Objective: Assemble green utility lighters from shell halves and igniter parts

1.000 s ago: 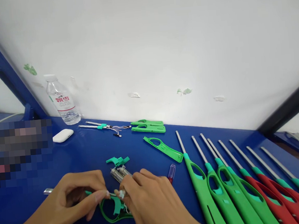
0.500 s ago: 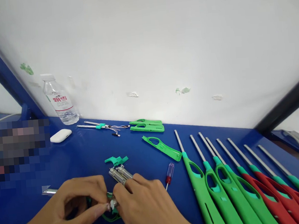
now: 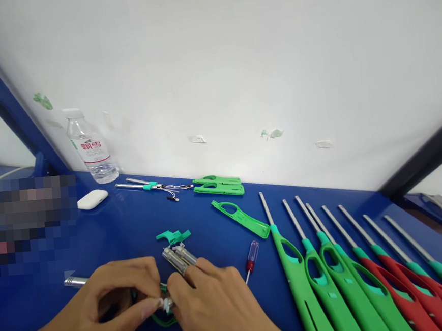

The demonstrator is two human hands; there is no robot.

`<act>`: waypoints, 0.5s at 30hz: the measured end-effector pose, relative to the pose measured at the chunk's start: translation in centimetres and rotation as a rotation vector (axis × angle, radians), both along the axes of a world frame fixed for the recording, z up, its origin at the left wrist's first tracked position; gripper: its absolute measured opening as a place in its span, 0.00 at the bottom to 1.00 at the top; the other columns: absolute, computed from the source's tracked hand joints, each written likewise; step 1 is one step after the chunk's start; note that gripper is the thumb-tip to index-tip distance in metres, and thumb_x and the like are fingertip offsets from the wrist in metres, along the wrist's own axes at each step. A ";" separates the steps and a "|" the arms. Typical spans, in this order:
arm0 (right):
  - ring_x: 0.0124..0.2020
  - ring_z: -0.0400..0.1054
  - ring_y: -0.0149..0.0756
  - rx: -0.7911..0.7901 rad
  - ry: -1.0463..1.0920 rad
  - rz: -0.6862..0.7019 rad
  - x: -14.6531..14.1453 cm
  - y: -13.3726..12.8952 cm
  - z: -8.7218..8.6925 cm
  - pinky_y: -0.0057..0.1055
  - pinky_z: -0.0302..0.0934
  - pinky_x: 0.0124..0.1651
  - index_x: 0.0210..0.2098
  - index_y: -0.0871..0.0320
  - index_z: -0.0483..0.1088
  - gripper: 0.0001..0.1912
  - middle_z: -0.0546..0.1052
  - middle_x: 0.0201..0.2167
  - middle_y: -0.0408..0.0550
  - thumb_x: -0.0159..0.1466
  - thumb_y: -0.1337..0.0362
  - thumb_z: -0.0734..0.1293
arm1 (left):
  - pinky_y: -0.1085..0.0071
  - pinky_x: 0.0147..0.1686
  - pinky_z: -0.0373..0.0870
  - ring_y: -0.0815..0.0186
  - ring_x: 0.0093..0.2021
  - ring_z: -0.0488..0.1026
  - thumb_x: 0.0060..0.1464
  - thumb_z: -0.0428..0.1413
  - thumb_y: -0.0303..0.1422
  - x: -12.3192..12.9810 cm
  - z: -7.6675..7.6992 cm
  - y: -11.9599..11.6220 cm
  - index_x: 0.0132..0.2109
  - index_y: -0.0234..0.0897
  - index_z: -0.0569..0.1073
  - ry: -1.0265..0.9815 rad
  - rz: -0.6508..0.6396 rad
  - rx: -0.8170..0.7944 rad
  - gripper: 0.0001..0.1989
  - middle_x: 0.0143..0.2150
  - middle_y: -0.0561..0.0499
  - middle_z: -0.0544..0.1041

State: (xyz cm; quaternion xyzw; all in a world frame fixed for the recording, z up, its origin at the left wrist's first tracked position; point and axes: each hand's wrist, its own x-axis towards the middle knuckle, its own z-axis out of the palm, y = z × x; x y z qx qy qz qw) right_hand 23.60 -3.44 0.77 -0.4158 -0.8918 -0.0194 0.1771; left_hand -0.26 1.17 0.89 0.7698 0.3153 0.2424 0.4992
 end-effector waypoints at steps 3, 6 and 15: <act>0.33 0.73 0.40 0.000 -0.058 0.002 0.0 0.0 -0.1 0.37 0.46 0.23 0.41 0.51 0.63 0.15 0.79 0.34 0.39 0.67 0.73 0.72 | 0.75 0.29 0.65 0.72 0.30 0.69 0.73 0.59 0.46 -0.1 -0.2 -0.2 0.40 0.40 0.80 -0.001 -0.015 0.021 0.17 0.38 0.53 0.76; 0.35 0.73 0.41 0.016 -0.109 0.006 0.0 0.0 -0.2 0.36 0.46 0.23 0.44 0.51 0.64 0.12 0.80 0.35 0.42 0.69 0.72 0.70 | 0.77 0.29 0.66 0.73 0.30 0.69 0.76 0.57 0.45 -0.1 -0.2 -0.3 0.41 0.40 0.79 0.024 -0.056 0.024 0.16 0.38 0.54 0.75; 0.32 0.73 0.39 0.210 -0.123 -0.004 -0.4 -0.2 -0.3 0.35 0.51 0.21 0.43 0.53 0.66 0.08 0.79 0.33 0.44 0.76 0.73 0.65 | 0.76 0.36 0.74 0.71 0.32 0.74 0.73 0.59 0.34 -0.3 -0.1 -1.0 0.44 0.44 0.80 -0.080 0.014 0.260 0.06 0.40 0.53 0.79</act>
